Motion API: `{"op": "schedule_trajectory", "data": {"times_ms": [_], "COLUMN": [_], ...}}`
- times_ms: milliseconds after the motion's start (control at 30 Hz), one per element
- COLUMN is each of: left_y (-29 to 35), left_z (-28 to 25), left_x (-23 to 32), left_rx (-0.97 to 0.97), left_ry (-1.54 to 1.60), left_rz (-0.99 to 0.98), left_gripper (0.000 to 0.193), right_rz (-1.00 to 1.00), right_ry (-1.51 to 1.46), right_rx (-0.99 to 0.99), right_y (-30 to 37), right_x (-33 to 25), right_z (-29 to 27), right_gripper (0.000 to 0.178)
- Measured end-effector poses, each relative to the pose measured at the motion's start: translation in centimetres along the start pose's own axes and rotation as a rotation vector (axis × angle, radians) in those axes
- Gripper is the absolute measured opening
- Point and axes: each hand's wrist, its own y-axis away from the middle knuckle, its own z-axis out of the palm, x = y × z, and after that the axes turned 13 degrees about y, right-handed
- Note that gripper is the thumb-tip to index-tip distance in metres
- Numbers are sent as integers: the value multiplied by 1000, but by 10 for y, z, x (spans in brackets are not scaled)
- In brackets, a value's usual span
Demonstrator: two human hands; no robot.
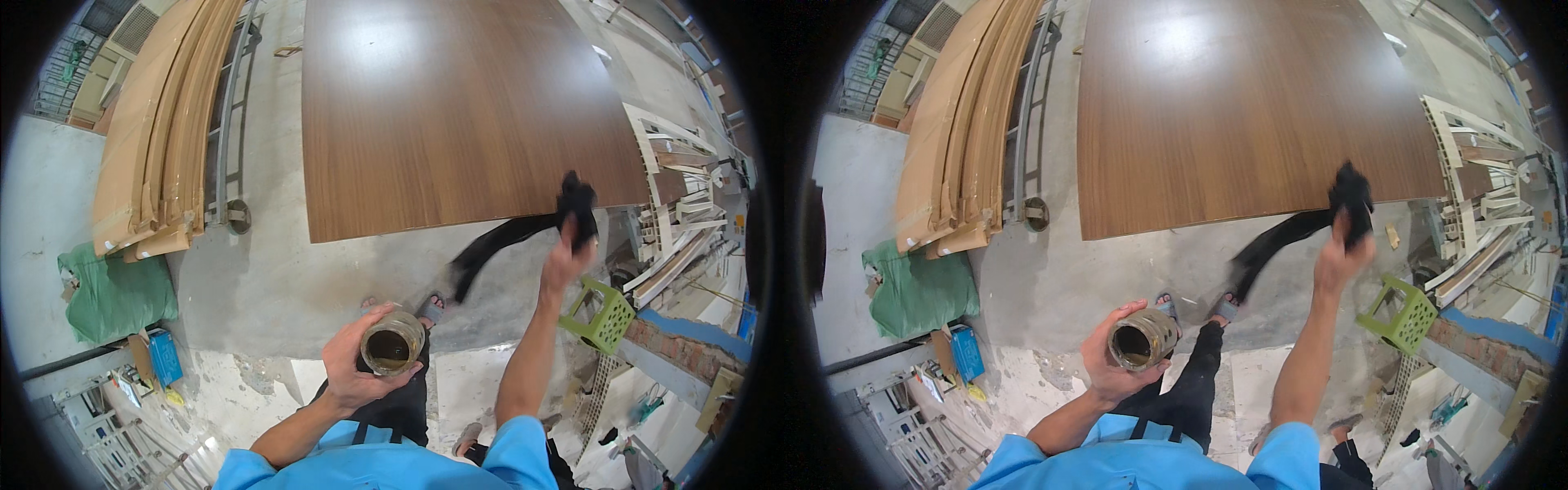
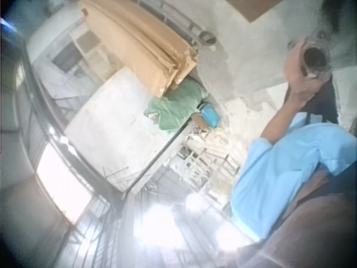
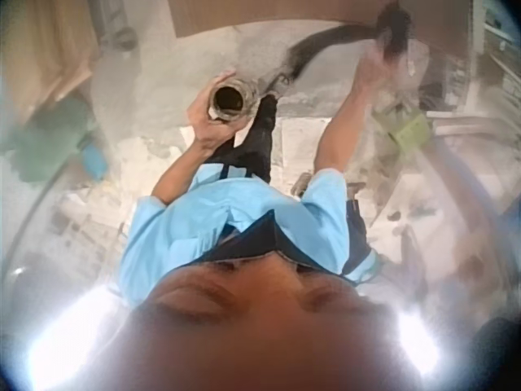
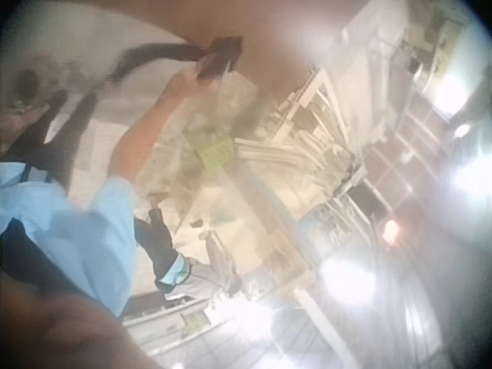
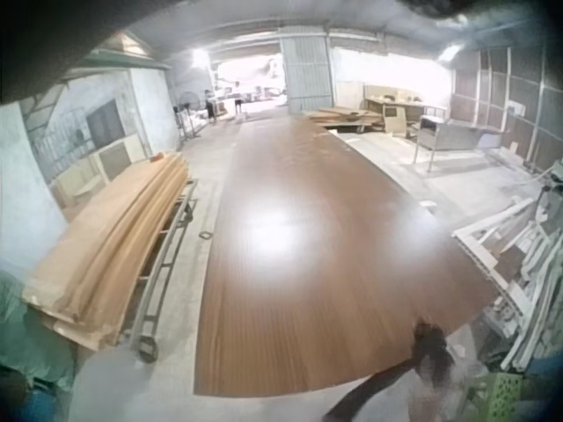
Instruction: The person applies a liquid finish to a large wooden tabletop using a small brush and a cloth, working along the edges and surface. The person also uses a red utility knife to scrape or mark the tabletop while continuing to apply the finish.
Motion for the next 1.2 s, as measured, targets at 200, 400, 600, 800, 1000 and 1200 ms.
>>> {"op": "schedule_trajectory", "data": {"times_ms": [200, 400, 600, 800, 1000, 1200], "left_y": [23, 45, 56, 58, 61, 49], "left_z": [-24, -56, -69, -69, -75, -79], "left_x": [-2, -5, -5, -16, -18, -11], "left_rx": [149, 273, 395, 310, 217, 304], "left_ry": [-80, -90, -14, -34, -102, -152], "left_rz": [-35, -76, -124, -104, -179, -111], "left_gripper": [80, 85, 82, 84, 86, 79], "right_rz": [-560, -535, -645, -579, -346, -868], "right_ry": [277, 156, 13, 224, 437, 133], "right_rx": [48, -225, -398, -281, 83, -475], "right_y": [62, 187, 217, 117, 71, 198], "right_x": [-8, -105, -130, -42, -16, -112], "right_z": [102, 187, 200, 97, 78, 175], "right_gripper": [41, 42, 42, 45, 44, 40]}}
